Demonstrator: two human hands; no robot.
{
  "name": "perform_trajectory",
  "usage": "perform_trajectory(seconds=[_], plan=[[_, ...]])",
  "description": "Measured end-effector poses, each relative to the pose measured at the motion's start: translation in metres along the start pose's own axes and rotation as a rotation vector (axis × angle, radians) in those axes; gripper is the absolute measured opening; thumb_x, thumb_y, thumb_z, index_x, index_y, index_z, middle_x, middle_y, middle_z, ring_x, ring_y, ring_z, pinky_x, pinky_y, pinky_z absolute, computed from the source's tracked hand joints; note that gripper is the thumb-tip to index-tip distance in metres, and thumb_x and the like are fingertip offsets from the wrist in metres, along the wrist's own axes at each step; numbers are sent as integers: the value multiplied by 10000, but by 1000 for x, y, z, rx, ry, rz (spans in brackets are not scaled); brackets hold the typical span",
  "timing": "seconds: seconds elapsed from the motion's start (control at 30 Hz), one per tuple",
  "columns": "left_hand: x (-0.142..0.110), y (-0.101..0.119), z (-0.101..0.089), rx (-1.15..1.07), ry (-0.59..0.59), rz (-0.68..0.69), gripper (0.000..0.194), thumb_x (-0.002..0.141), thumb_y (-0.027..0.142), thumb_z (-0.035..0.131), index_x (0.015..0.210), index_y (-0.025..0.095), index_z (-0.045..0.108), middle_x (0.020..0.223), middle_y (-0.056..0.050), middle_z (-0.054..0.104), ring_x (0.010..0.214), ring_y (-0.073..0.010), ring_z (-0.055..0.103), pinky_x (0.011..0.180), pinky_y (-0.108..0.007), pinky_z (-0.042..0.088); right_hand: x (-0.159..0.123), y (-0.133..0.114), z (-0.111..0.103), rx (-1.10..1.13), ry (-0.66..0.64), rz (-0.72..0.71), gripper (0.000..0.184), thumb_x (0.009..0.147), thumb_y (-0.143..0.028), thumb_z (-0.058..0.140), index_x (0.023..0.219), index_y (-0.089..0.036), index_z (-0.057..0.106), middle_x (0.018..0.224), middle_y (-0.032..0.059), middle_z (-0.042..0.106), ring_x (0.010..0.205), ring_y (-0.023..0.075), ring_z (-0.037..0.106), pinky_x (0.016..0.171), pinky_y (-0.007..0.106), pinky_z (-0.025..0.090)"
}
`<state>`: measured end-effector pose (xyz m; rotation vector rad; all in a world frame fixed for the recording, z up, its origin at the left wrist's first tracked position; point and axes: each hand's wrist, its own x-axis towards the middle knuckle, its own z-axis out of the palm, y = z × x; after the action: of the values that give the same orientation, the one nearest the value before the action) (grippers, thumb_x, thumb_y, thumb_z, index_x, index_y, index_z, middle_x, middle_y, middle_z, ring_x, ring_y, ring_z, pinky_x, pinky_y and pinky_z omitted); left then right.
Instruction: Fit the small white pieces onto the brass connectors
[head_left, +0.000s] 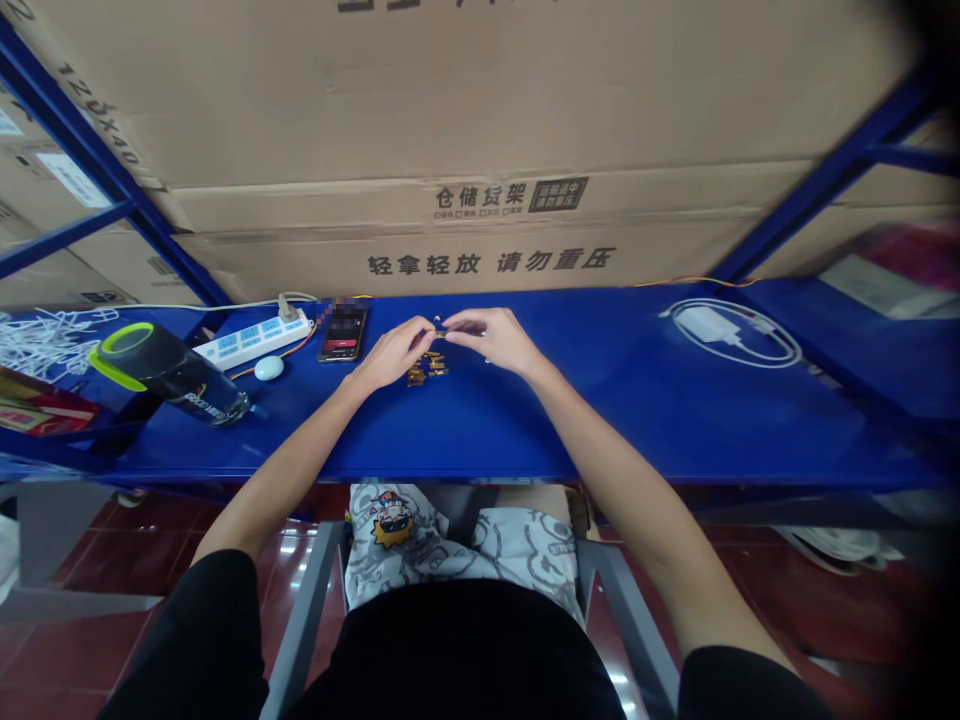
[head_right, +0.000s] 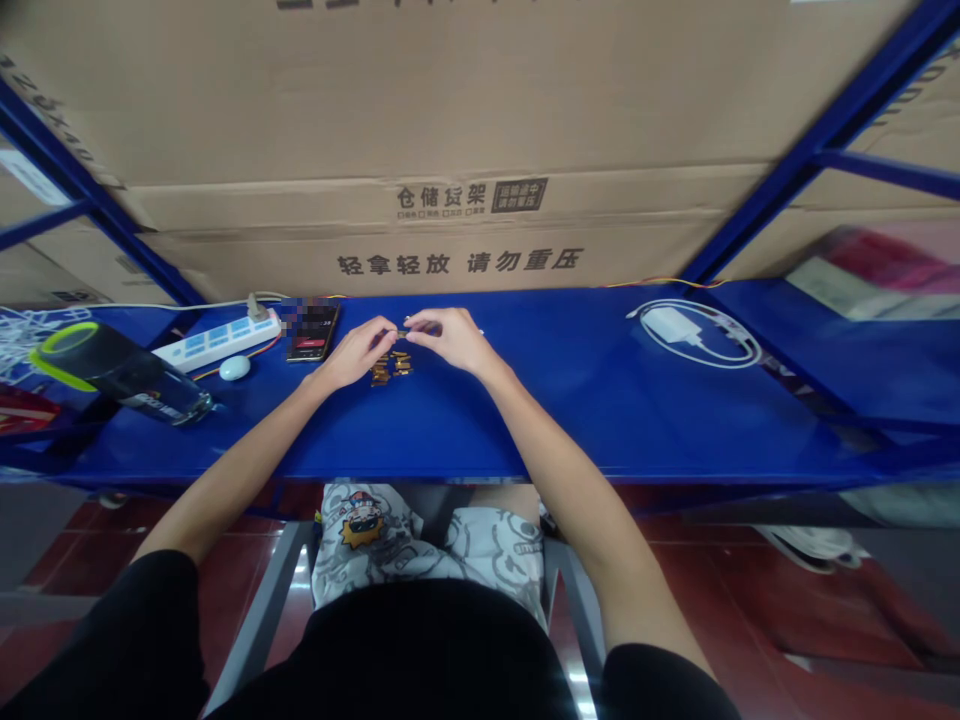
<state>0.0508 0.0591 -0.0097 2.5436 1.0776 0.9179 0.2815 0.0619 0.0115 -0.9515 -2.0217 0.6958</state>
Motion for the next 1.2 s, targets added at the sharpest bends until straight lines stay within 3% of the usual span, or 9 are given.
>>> perform_trajectory(seconds=[0.13,0.27,0.47,0.57,0.67,0.8,0.93,1.07,1.2], plan=[[-1,1,1,-9,-14,5,284,1078,403,374,1063,222,592,968,-34,646,826,-167,601,779,-298,462,0,0,12,128,42,63,212,805,-408,747,872,-212,792,842,43,777,759,207,708,747,360,560],[0,2,-5,20,-52,13,327,1077,447,370,1095,230,613,1049,-45,672,933,-190,631,840,-318,482,0,3,8,179,2,116,220,756,-402,777,847,-202,786,760,41,752,667,180,675,682,346,557],[0,-22,-10,108,90,-57,359,1083,402,332,1040,210,632,1084,-72,684,1046,-229,624,985,-389,477,-5,-1,8,180,-371,182,173,737,-360,790,814,-205,800,716,36,751,635,178,667,594,310,524],[-1,-37,-2,201,55,-87,332,1069,359,363,975,206,642,1028,-71,682,1016,-235,621,1017,-424,466,-6,-5,16,44,-438,95,103,758,-310,775,802,-224,810,761,24,766,690,178,686,659,308,514],[-1,-46,5,253,13,-91,284,1049,323,414,965,201,656,984,-73,665,955,-238,621,984,-433,478,-5,-6,17,-65,-416,16,81,773,-280,765,814,-232,816,798,16,769,715,177,683,702,308,497],[-1,-49,8,253,47,-120,242,1034,290,449,962,199,662,974,-73,650,952,-249,615,953,-434,488,-4,0,6,-116,-364,10,144,854,-326,704,846,-238,818,869,24,784,781,200,694,742,322,490],[-1,-50,9,257,41,-135,216,1023,274,470,983,197,668,987,-77,637,959,-256,612,929,-427,500,0,14,1,-203,-193,31,175,914,-307,647,931,-237,806,936,29,782,845,210,695,803,330,497],[-2,-51,11,248,45,-134,227,1025,272,459,1003,196,671,1013,-81,634,970,-251,609,946,-429,497,18,33,13,-461,-80,76,254,949,-218,578,1117,-224,768,1115,85,730,967,235,671,874,365,506],[-4,-52,10,244,47,-120,230,1021,263,455,1029,199,676,1036,-78,645,958,-234,621,941,-407,506,46,45,28,-678,-103,48,347,968,-187,546,1274,-237,701,1293,119,654,1212,275,576,978,398,492]])
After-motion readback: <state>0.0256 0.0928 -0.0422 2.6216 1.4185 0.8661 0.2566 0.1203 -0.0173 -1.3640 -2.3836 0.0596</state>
